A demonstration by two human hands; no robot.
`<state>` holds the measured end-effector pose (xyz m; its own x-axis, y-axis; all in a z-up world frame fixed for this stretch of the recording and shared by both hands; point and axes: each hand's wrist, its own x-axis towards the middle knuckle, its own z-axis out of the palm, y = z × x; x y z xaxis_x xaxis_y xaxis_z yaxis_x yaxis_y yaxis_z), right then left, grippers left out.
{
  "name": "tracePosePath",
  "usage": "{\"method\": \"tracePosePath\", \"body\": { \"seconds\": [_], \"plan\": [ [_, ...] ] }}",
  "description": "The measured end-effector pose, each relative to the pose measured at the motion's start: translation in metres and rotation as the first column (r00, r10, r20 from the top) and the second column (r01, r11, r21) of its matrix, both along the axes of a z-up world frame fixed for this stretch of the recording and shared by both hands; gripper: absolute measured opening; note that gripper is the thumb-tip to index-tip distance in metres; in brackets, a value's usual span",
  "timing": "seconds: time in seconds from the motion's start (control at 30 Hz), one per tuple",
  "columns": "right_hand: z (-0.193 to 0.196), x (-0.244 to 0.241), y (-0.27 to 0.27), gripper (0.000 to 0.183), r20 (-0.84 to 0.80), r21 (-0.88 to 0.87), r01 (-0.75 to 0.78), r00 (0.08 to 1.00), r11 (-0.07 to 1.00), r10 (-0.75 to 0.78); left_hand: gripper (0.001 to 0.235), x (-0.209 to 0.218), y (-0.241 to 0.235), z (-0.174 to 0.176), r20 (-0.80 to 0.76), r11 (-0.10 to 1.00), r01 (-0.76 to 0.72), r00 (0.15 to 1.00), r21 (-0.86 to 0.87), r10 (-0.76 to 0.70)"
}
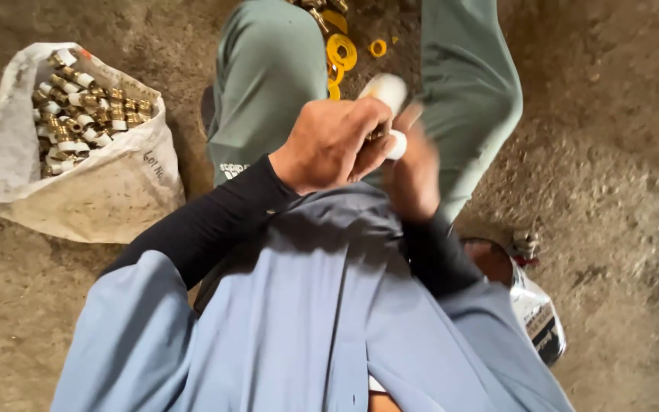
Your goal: The person is applying white teflon tape to the threads of various brass pipe fittings while sitting on the floor.
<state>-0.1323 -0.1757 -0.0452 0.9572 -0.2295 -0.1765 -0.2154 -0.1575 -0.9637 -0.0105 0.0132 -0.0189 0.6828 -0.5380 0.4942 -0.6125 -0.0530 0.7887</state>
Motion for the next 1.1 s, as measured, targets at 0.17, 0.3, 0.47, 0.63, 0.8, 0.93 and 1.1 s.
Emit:
{"method": "tracePosePath", "body": {
  "seconds": [0.17, 0.3, 0.47, 0.63, 0.8, 0.93, 1.1],
  "plan": [
    [0.100, 0.016, 0.042, 0.033, -0.209, 0.373, -0.006, 0.974, 0.928, 0.090, 0.025, 0.010, 0.009, -0.015, 0.042, 0.984, -0.169, 0.985, 0.062, 0.166],
    [0.079, 0.024, 0.017, 0.030, -0.031, -0.224, 0.021, 0.999, 0.974, -0.028, 0.025, -0.001, -0.002, -0.008, -0.013, 0.994, -0.053, 0.998, 0.097, 0.054],
    [0.020, 0.028, 0.017, 0.027, -0.110, 0.031, -0.239, 0.964, 0.970, 0.241, 0.030, -0.002, 0.008, -0.006, -0.176, 0.999, -0.037, 0.984, 0.020, 0.040],
    [0.011, 0.032, 0.020, 0.027, -0.079, 0.147, -0.157, 0.982, 0.977, 0.170, 0.042, -0.012, 0.017, -0.002, -0.200, 0.998, 0.052, 0.979, 0.028, -0.045],
    [0.020, 0.041, 0.017, 0.025, 0.126, -0.458, -0.160, 0.962, 0.874, 0.242, 0.052, -0.014, 0.018, -0.003, -0.060, 0.983, 0.075, 0.996, 0.168, -0.066],
    [0.024, 0.046, 0.016, 0.016, 0.120, -0.541, -0.157, 0.958, 0.827, 0.260, 0.042, -0.018, 0.013, -0.012, 0.054, 0.972, 0.015, 0.998, 0.236, -0.028],
    [-0.025, 0.061, -0.019, 0.017, 0.056, -0.218, -0.225, 0.969, 0.950, 0.242, 0.037, -0.021, 0.017, -0.017, 0.119, 0.970, -0.112, 0.989, 0.218, 0.088]
  ]
}}
